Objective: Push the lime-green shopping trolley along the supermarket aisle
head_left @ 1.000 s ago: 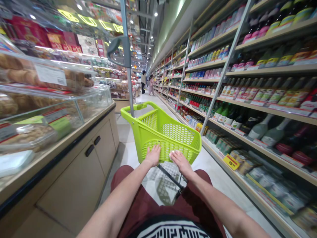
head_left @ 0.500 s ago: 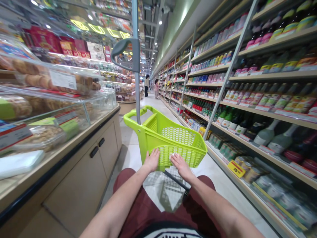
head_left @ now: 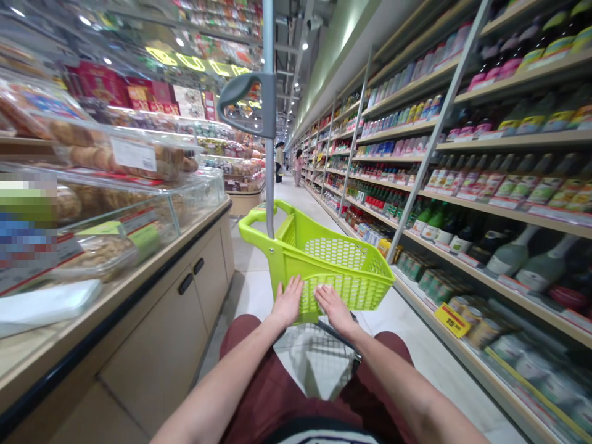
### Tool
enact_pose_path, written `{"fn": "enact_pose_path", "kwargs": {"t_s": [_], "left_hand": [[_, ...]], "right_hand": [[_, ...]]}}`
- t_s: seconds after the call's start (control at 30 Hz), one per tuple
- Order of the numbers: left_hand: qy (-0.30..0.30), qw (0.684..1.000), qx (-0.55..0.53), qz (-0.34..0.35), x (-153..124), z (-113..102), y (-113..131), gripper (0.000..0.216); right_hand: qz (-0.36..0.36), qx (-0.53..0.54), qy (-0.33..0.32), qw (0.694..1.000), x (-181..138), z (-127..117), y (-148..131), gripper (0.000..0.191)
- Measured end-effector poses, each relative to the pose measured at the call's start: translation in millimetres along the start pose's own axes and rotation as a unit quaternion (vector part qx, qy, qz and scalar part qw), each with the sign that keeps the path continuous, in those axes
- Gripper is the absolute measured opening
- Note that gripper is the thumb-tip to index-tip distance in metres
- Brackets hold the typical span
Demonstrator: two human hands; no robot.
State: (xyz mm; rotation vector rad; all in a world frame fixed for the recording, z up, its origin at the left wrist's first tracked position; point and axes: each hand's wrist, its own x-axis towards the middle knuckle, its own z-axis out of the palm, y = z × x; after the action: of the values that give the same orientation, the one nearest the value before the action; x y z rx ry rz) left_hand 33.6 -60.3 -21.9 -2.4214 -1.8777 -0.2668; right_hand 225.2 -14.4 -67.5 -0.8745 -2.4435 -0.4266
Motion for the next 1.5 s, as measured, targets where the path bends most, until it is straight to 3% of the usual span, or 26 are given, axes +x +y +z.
{"fn": "enact_pose_path", "kwargs": {"t_s": [0.2, 0.27, 0.43, 0.5, 0.63, 0.73, 0.83, 1.03, 1.13, 1.23, 1.3, 1.4, 1.5], "left_hand": [[0.029, 0.999, -0.004, -0.018, -5.9, -5.5, -6.3, 0.071], [0.034, 0.999, -0.005, -0.016, -6.2, -7.3, -8.3, 0.072], [0.054, 0.999, -0.001, -0.007, -12.3, -7.8, -13.3, 0.07], [0.079, 0.997, -0.003, -0.013, -17.5, -7.1, -16.7, 0.069], [0.141, 0.989, -0.003, -0.055, -24.8, -8.4, -26.9, 0.071], [0.165, 0.98, -0.003, -0.11, -23.5, -12.4, -34.8, 0.07], [0.164, 0.975, -0.008, -0.153, -21.7, -14.6, -41.0, 0.072], [0.141, 0.973, -0.018, -0.183, -37.1, -3.3, -51.1, 0.072], [0.14, 0.972, -0.024, -0.185, -45.5, 2.4, -54.1, 0.074], [0.133, 0.97, -0.04, -0.2, -48.3, 0.8, -54.5, 0.073], [0.133, 0.968, -0.052, -0.209, -48.2, -3.0, -53.0, 0.073], [0.134, 0.969, -0.061, -0.2, -48.1, -8.1, -48.8, 0.074], [0.13, 0.971, -0.07, -0.188, -48.9, -9.7, -44.3, 0.075]], "right_hand": [[0.011, 0.016, 0.134, 0.991, 70.5, -30.1, -4.2, 0.051], [0.014, 0.012, 0.126, 0.992, 75.5, -27.3, -4.7, 0.051], [-0.03, 0.01, 0.027, 0.999, 41.2, -1.2, -17.0, 0.053], [-0.042, 0.019, 0.025, 0.999, 40.2, -1.2, -24.9, 0.052], [-0.036, 0.052, 0.141, 0.988, 87.0, -29.7, -45.3, 0.049], [-0.047, 0.057, 0.183, 0.98, 130.5, -48.0, -59.6, 0.047], [-0.072, 0.036, 0.144, 0.986, 140.1, -39.4, -69.0, 0.043], [-0.121, 0.01, -0.017, 0.992, 86.3, 8.1, -75.2, 0.04], [-0.115, 0.033, 0.02, 0.993, 94.2, -3.3, -76.9, 0.044], [-0.094, 0.06, 0.125, 0.986, 133.9, -32.7, -78.1, 0.05], [-0.079, 0.06, 0.157, 0.983, 157.0, -45.9, -77.6, 0.051], [-0.102, 0.041, 0.123, 0.986, 158.5, -42.6, -76.9, 0.049], [-0.141, 0.029, 0.064, 0.988, 129.1, -23.4, -76.0, 0.046]]}}
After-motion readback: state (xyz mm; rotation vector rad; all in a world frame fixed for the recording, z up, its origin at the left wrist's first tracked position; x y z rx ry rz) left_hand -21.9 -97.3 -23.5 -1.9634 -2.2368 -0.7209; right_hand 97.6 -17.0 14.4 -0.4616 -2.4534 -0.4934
